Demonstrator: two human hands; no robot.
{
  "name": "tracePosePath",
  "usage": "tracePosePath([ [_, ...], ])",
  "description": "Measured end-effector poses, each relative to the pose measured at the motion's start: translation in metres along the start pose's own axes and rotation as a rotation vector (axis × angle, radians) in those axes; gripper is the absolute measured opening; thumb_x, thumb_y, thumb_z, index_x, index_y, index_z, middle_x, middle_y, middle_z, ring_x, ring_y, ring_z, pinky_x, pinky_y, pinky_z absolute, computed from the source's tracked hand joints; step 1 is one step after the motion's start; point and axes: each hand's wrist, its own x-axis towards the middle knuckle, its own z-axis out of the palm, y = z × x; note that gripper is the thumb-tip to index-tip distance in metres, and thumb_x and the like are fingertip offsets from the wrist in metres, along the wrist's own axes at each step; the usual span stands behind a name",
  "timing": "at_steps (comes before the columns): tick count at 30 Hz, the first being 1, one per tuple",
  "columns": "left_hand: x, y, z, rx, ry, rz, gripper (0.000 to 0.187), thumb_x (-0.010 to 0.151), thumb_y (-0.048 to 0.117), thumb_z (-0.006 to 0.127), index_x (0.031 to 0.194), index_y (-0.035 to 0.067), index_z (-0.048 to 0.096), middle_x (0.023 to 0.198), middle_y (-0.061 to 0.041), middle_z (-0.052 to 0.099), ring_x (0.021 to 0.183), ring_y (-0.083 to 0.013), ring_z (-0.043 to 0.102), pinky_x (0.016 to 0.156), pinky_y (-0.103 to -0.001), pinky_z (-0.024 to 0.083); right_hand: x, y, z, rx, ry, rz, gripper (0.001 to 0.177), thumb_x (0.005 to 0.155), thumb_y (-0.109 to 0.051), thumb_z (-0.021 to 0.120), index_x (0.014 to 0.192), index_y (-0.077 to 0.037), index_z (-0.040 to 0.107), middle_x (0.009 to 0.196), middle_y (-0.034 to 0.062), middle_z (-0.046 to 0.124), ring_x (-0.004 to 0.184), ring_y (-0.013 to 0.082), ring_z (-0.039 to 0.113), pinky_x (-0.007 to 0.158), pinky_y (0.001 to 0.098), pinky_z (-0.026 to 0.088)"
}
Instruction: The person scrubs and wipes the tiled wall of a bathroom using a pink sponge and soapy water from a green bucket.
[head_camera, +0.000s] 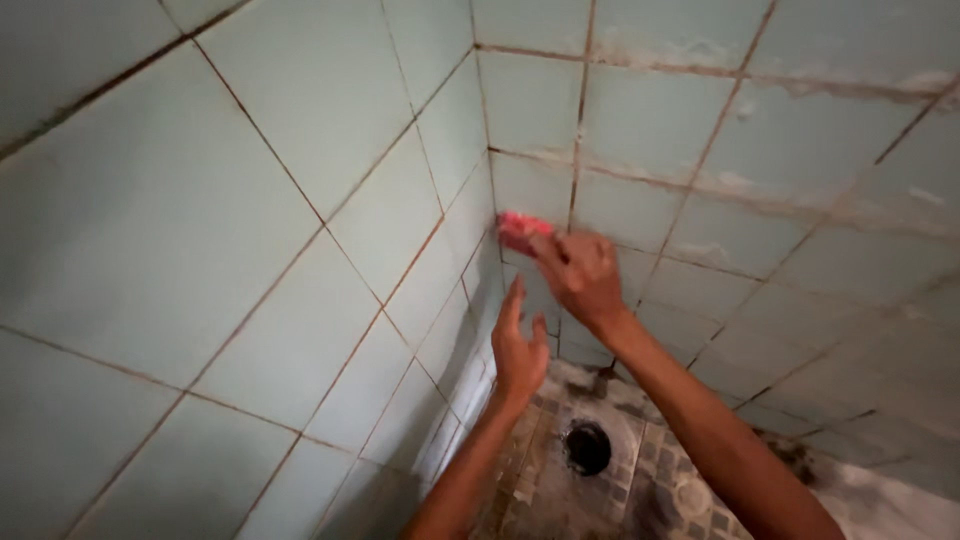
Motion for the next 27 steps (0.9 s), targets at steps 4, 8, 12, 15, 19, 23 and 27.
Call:
tracePosePath([
  [4,-0.026,-0.022,-0.010,0.012,0.040,-0.040,0.057,0.095,0.000,0.061,0.150,0.003,0.047,0.149,-0.022,0.056,0.132,-0.0351,0.059,0.105,-0.043,0.051,-0.078,0.001,0.042,-0.030,-0.275,-0.218,0.051,0.085,-0.011,0.065,0.137,-0.009,0.065,0.108,0.0089,0.064,0.095,0.0258,0.062,0.078,0.0413,0.047],
  [8,-0.048,-0.042,-0.023,-0.072,0.000,-0.256,0.058,0.092,-0.001,0.061,0.149,0.006,0.050,0.136,-0.017,0.064,0.123,-0.0271,0.064,0.099,-0.037,0.055,-0.154,-0.011,0.081,0.203,-0.440,-0.154,0.041,0.088,-0.013,0.064,0.129,-0.009,0.064,0.112,0.0080,0.064,0.094,0.0300,0.060,0.081,0.0423,0.049],
  [12,-0.051,-0.061,-0.024,-0.163,0.009,-0.315,0.055,0.090,-0.002,0.062,0.144,0.006,0.055,0.123,-0.015,0.071,0.113,-0.0243,0.070,0.096,-0.034,0.057,-0.129,-0.016,0.066,0.103,-0.364,-0.229,0.052,0.078,-0.011,0.063,0.130,-0.006,0.064,0.114,0.0099,0.065,0.100,0.0269,0.063,0.082,0.0429,0.050],
  [15,-0.047,-0.067,-0.023,-0.123,0.041,-0.312,0.052,0.089,-0.002,0.064,0.141,0.006,0.057,0.132,-0.013,0.065,0.113,-0.0232,0.066,0.093,-0.033,0.058,-0.057,-0.010,0.036,0.009,-0.223,-0.179,0.050,0.082,-0.011,0.065,0.132,-0.009,0.065,0.108,0.0084,0.064,0.099,0.0264,0.063,0.081,0.0417,0.049],
  [19,-0.047,-0.060,-0.021,-0.091,0.046,-0.260,0.048,0.090,-0.002,0.064,0.137,0.005,0.060,0.130,-0.014,0.069,0.111,-0.0243,0.069,0.091,-0.035,0.056,0.001,0.004,0.003,-0.024,-0.097,-0.133,0.045,0.091,-0.017,0.070,0.134,-0.008,0.066,0.100,0.0094,0.061,0.090,0.0260,0.061,0.074,0.0421,0.046],
  [23,-0.046,-0.050,-0.016,-0.116,0.013,-0.353,0.049,0.091,0.000,0.062,0.139,0.007,0.061,0.122,-0.013,0.070,0.108,-0.0235,0.070,0.091,-0.034,0.059,-0.050,0.003,0.037,-0.041,-0.205,-0.191,0.048,0.090,-0.009,0.068,0.138,-0.010,0.064,0.103,0.0077,0.062,0.091,0.0246,0.063,0.075,0.0402,0.047],
  [27,-0.051,-0.050,-0.025,-0.146,0.048,-0.242,0.045,0.090,-0.001,0.061,0.135,0.005,0.062,0.130,-0.012,0.070,0.111,-0.0224,0.070,0.092,-0.035,0.057,-0.161,-0.008,0.094,0.026,-0.479,-0.268,0.051,0.086,-0.011,0.063,0.138,-0.011,0.062,0.115,0.0079,0.064,0.099,0.0274,0.063,0.083,0.0416,0.048],
])
